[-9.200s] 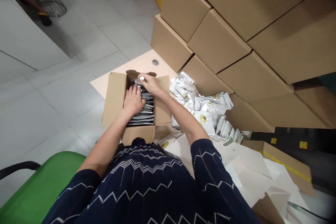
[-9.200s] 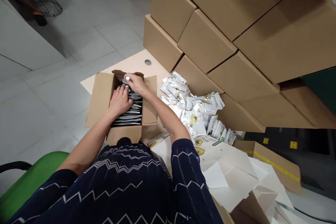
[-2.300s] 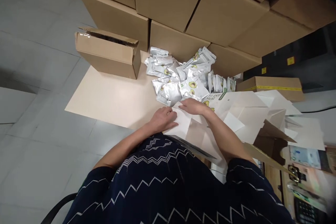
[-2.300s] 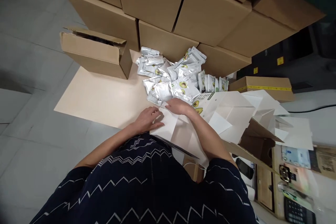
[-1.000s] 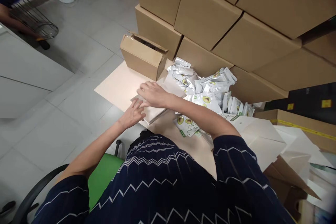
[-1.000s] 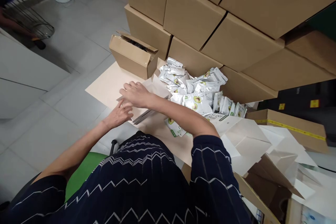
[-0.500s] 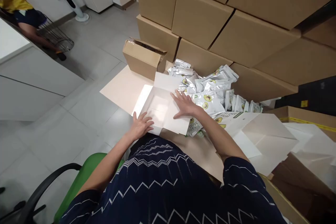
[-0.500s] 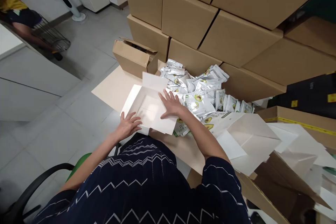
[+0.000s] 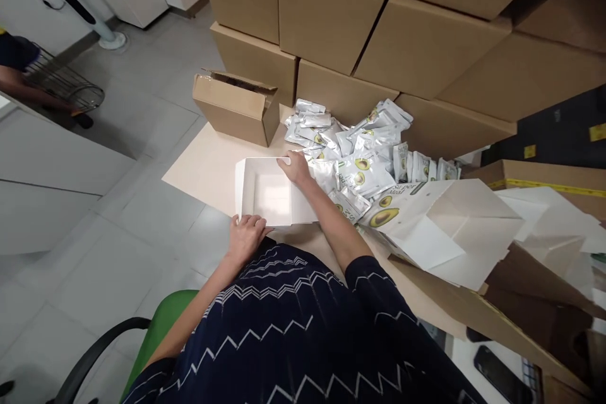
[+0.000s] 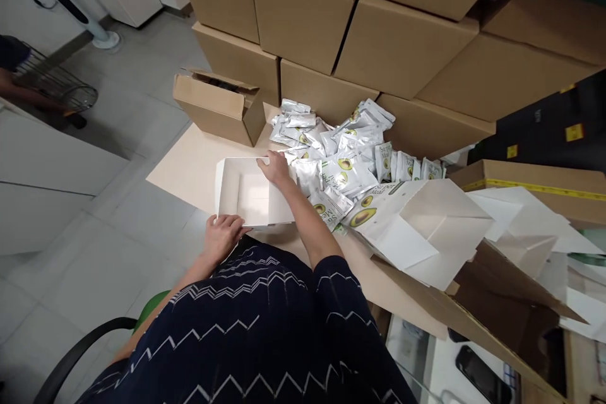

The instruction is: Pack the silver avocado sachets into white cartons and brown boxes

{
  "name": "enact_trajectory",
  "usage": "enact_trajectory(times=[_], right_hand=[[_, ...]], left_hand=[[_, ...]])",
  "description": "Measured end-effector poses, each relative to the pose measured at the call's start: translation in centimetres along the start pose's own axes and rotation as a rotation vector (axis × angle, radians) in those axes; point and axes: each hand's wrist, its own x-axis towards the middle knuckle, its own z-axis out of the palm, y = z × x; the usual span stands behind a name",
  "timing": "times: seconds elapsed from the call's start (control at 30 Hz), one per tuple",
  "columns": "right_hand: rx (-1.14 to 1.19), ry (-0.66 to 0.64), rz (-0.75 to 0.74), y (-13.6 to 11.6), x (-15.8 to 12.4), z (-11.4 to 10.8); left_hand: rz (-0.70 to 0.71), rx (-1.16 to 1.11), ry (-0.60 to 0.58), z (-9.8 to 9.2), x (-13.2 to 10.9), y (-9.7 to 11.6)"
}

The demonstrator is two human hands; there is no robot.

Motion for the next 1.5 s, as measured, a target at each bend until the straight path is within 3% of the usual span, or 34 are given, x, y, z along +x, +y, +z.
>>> enact_trajectory(times=[0.13,0.3,0.4,0.53,0.6,0.7,0.8,0.97,1.1,1.17,1.3,1.4,1.47,1.5], right_hand=[[0.128,0.000,0.004,-1.5,1.1,1.4],[0.311,-0.032,-0.103,-2.9,1.0,2.0],[0.324,0.035,-0.063,-1.0,0.8,0.2],[0.099,0.139,0.085,4.8,0.7,-3.9],[-0.141,-0.025,0.160,8.0,0.6,-5.3],[-0.456,-0.330,0.287,11.0,0.5,-5.6],[-0.613,-0.390,0.286,11.8,0.4,-4.7],[-0.668,-0.331,0.246,10.6,1.0,-5.4],[-0.518,-0.307,0.131,9.5,0.7,-9.0],[-0.435,-0.220,0.073,8.5,-0.3,-11.3],[-0.309,0.161,-0.010,4.6,-4.3,-15.9],[-0.124,0.403,-0.116,0.5,-7.5,-17.8],[-0.008,0.407,-0.220,-2.1,-8.8,-17.7],[0.026,0.345,-0.276,-3.3,-9.2,-17.2]], left_hand=[[-0.015,0.009,-0.013,-0.4,-0.3,-1.2],[-0.048,0.026,-0.076,-0.8,-0.9,-2.5],[-0.072,0.008,-0.075,-1.0,-1.3,-2.4],[-0.085,-0.003,-0.059,-1.1,-1.6,-1.6],[-0.085,-0.011,-0.049,-1.1,-1.7,-1.3],[-0.097,-0.024,-0.045,-1.1,-1.8,-0.9],[-0.115,-0.034,-0.048,-1.1,-1.8,-0.6],[-0.121,-0.055,-0.047,-1.2,-1.8,-0.1],[-0.107,-0.057,-0.058,-1.1,-1.7,0.4],[-0.097,-0.077,-0.060,-1.0,-1.6,0.6],[-0.078,-0.120,-0.055,-0.8,-1.5,0.7],[-0.063,-0.146,-0.041,-0.7,-1.6,0.7],[-0.046,-0.147,-0.033,-0.5,-1.7,0.7],[-0.033,-0.145,-0.030,-0.4,-1.7,0.7]])
